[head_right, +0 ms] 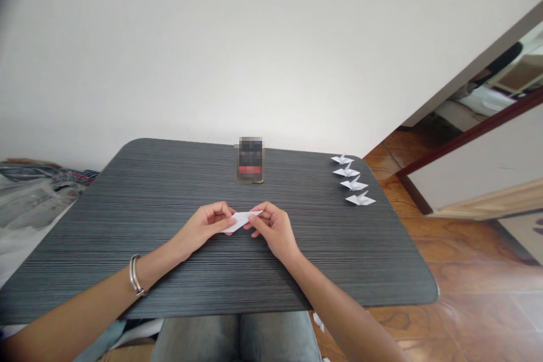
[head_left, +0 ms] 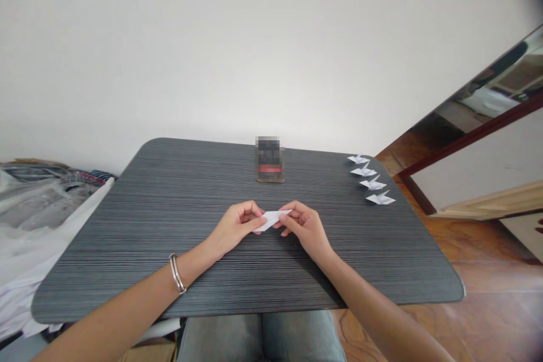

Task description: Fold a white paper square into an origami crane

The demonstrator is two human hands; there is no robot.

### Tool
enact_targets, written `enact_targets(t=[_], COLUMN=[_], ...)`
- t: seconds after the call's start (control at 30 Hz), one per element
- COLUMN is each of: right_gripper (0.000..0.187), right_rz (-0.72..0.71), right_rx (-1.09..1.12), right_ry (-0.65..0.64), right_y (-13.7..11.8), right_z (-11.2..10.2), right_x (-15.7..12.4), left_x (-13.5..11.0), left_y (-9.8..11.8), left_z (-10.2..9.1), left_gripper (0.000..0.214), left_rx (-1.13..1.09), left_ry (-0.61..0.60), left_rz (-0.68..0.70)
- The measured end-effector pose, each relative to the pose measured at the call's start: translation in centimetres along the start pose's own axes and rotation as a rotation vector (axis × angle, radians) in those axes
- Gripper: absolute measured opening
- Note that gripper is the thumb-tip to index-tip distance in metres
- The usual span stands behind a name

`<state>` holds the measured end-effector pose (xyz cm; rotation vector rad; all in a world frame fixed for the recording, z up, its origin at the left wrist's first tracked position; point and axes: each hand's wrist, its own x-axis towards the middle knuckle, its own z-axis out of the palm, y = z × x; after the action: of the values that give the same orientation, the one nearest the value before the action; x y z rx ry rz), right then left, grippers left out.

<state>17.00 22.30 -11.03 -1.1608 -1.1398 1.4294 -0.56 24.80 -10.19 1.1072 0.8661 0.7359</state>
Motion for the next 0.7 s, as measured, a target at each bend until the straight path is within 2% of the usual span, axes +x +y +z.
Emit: enact_targets(t=[0.17,0.33,0.47,0.7], right_gripper=[0.02,0.021,0.02,0.017], right_rz=[0.029,0.003,-0.002,0.004], right_rx=[0.008,-0.002,0.002,0.021], right_ry=[-0.002,-0.024,-0.02,-0.025], right_y=[0.01,0.19,0.17,0.17], right_z=[0.11,0.14,0.19,0.34], right_x=[-0.17,-0.33,-0.38,-0.5], left_x=[0.09,0.09,0.07,-0.03], left_y=[-0.22,-0.33,-0.23,-0.04], left_z=[-0.16,-0.32,-0.28,-0.08], left_gripper=[0.023,0.023,0.028,0.018], left_rx=[-0.013,0.05,0.073,0.098], left_ry=[0.02,-0.015,0.01,0.027], left_rz=[0.037,0.069,0.068,0.053])
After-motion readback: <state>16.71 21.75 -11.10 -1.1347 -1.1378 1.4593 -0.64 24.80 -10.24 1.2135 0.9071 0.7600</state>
